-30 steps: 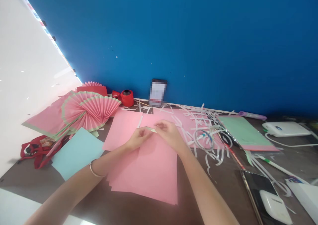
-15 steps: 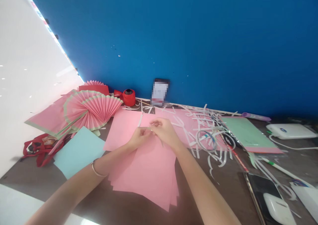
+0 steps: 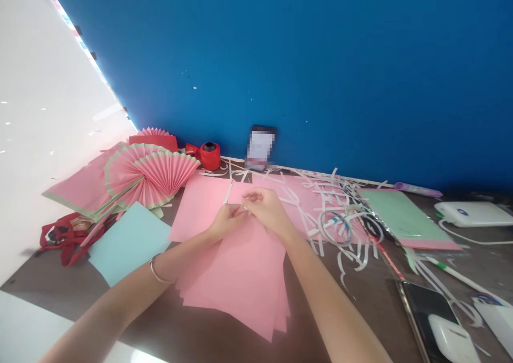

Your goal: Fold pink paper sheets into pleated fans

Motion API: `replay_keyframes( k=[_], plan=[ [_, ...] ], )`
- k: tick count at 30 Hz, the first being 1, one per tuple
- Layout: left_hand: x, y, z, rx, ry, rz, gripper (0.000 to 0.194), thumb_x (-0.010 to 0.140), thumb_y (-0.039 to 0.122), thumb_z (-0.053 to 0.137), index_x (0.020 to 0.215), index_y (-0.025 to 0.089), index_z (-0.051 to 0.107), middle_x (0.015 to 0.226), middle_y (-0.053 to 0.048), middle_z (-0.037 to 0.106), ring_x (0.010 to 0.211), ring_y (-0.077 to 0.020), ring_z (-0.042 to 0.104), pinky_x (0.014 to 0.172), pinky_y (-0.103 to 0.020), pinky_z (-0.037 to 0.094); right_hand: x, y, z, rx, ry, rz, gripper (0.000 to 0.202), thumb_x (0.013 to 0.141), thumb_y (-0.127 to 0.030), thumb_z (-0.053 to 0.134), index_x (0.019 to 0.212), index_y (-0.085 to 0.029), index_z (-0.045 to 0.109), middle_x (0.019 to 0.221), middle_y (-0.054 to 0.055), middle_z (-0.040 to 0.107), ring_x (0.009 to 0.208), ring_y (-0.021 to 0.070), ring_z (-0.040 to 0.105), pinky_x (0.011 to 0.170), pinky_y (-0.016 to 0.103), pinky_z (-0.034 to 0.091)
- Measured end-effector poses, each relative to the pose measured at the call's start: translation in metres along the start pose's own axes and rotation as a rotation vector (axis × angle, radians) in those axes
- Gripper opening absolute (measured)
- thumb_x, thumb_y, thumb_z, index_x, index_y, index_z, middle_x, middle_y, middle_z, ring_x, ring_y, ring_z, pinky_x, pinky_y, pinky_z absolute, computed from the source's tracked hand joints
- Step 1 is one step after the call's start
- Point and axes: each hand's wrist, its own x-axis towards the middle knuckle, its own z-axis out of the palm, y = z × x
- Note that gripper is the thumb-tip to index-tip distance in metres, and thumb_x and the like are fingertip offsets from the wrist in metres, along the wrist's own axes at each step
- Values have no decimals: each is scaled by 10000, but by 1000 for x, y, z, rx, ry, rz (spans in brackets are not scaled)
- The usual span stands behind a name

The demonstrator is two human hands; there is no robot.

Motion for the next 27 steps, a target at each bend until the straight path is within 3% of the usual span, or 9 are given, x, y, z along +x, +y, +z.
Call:
replay_keyframes(
  k=[14, 27],
  plan=[
    [3, -2, 0, 74, -8, 10, 265, 723, 312, 453, 545, 165, 323, 560, 50, 230, 521, -63, 238, 474, -211, 169, 0, -8, 0, 54, -21, -25, 145, 692, -249, 607, 780, -139, 642, 796, 61, 654, 620, 133, 583, 573, 250, 471],
    [2, 0, 0, 112, 5, -4, 312, 730, 303, 464, 535, 177, 255, 551, 54, 205, 509, -61, 213, 465, -221, 150, 1, -16, 3, 98, -18, -11, 130, 669, -230, 617, 763, -145, 645, 778, 42, 646, 572, 105, 557, 567, 242, 470]
  ],
)
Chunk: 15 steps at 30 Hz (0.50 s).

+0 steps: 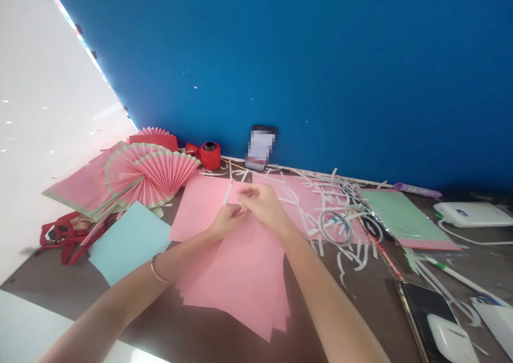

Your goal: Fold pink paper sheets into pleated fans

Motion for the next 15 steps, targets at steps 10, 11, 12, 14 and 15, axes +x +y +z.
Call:
replay_keyframes(
  k=[10, 11, 12, 14, 15],
  plan=[
    [-3, 9, -4, -36, -42, -15, 263, 729, 304, 470, 529, 158, 381, 519, 51, 291, 505, -73, 297, 466, -211, 209, -6, -15, -1, 7, 4, 17, 105, 675, -229, 621, 743, -154, 649, 695, 18, 625, 499, 74, 506, 507, 213, 433],
    [-3, 9, -4, -30, -44, -17, 263, 725, 292, 470, 522, 160, 368, 516, 51, 284, 502, -72, 293, 461, -210, 201, -7, -16, -2, 20, 2, 3, 107, 678, -239, 624, 742, -158, 650, 673, 11, 614, 496, 73, 496, 499, 211, 424],
    [-3, 9, -3, -22, -45, -19, 267, 721, 280, 469, 513, 163, 348, 513, 52, 274, 499, -70, 287, 457, -209, 193, -8, -17, -3, 38, 1, -17, 110, 680, -252, 628, 740, -162, 650, 649, 2, 600, 492, 70, 483, 489, 208, 413],
    [-3, 7, -3, -20, -43, -24, 284, 718, 273, 468, 505, 169, 313, 511, 53, 258, 492, -67, 280, 450, -207, 183, -9, -19, -7, 78, 7, -69, 131, 685, -284, 638, 746, -168, 649, 618, -12, 574, 482, 65, 455, 473, 205, 394],
    [-3, 6, -3, -34, -39, -28, 291, 722, 280, 466, 505, 170, 307, 510, 53, 257, 488, -67, 283, 448, -205, 185, -10, -18, -9, 93, 15, -93, 150, 686, -303, 644, 755, -170, 649, 619, -14, 571, 480, 64, 445, 468, 207, 389]
  ],
)
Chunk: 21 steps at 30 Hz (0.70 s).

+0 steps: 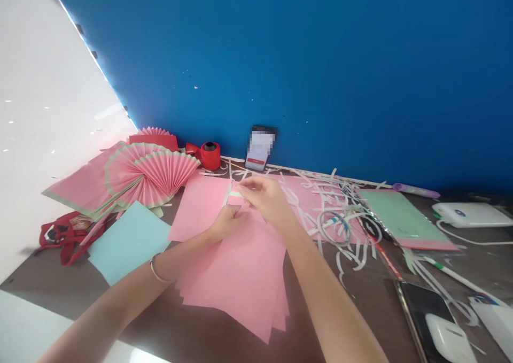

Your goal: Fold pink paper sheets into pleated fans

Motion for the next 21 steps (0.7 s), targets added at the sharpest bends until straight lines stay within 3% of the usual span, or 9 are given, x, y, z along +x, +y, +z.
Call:
replay_keyframes(
  k=[3, 6, 8, 14, 21],
  plan=[
    [0, -3, 0, -129, -18, 22, 266, 761, 320, 439, 555, 156, 401, 531, 40, 346, 500, -80, 351, 462, -204, 248, -3, 8, -7, 6, 21, -35, 229, 669, -368, 670, 788, -173, 655, 674, 4, 602, 500, 78, 470, 477, 225, 409],
    [1, -5, 0, -275, -47, 87, 231, 802, 344, 426, 773, 143, 536, 662, 3, 493, 586, -107, 449, 538, -218, 342, -9, 25, -12, 26, 39, -14, 296, 640, -410, 694, 811, -171, 658, 758, 38, 640, 613, 131, 567, 558, 264, 480],
    [1, -5, 0, -323, -30, 83, 239, 815, 370, 443, 898, 162, 527, 705, 8, 509, 606, -105, 458, 570, -218, 359, -13, 37, -14, 68, 55, 17, 318, 627, -420, 701, 817, -170, 653, 824, 57, 649, 713, 171, 607, 615, 293, 515],
    [2, -2, -2, -253, -14, 110, 295, 844, 423, 438, 786, 148, 527, 744, -1, 531, 704, -127, 495, 671, -237, 389, -20, 53, -14, 92, 96, 107, 331, 607, -432, 707, 806, -178, 631, 796, 41, 634, 706, 184, 622, 573, 306, 544],
    [4, -4, 0, -231, -17, 159, 289, 870, 365, 428, 945, 135, 586, 968, -71, 616, 928, -180, 553, 857, -281, 398, -14, 61, -6, 40, 142, 45, 389, 565, -506, 702, 735, -171, 599, 737, 33, 588, 685, 181, 587, 508, 281, 520]
  ],
)
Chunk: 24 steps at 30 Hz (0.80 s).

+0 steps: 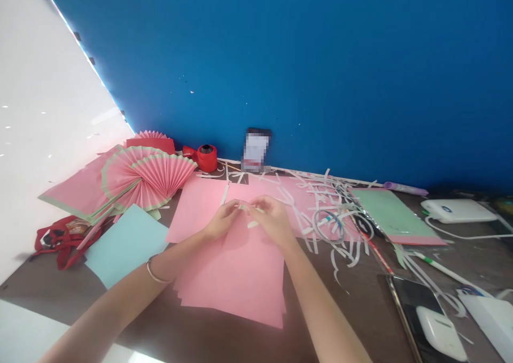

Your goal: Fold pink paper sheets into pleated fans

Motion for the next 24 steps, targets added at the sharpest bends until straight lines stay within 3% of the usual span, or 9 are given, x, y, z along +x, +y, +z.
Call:
replay_keyframes(
  k=[8, 17, 24],
  plan=[
    [-1, -1, -1, 31, -13, -14, 330, 887, 362, 389, 971, 125, 601, 975, -77, 628, 937, -201, 557, 867, -310, 402, 7, 4, 6, -131, 57, -39, 361, 570, -515, 683, 645, -182, 564, 578, -28, 502, 495, 113, 474, 439, 243, 413],
    [-2, 1, -1, 44, -38, 34, 331, 903, 337, 360, 1052, 146, 585, 1056, -76, 614, 992, -198, 543, 912, -311, 380, 12, -1, 4, -124, -17, -8, 337, 567, -481, 689, 656, -189, 545, 579, -40, 443, 508, 111, 450, 389, 226, 414],
    [-2, 1, -1, 33, -17, 7, 317, 892, 336, 380, 1043, 154, 591, 1046, -66, 618, 975, -193, 550, 906, -302, 384, 12, 6, 10, -152, 68, -52, 265, 590, -422, 671, 630, -197, 538, 559, -42, 426, 482, 108, 447, 392, 224, 412]
  ],
)
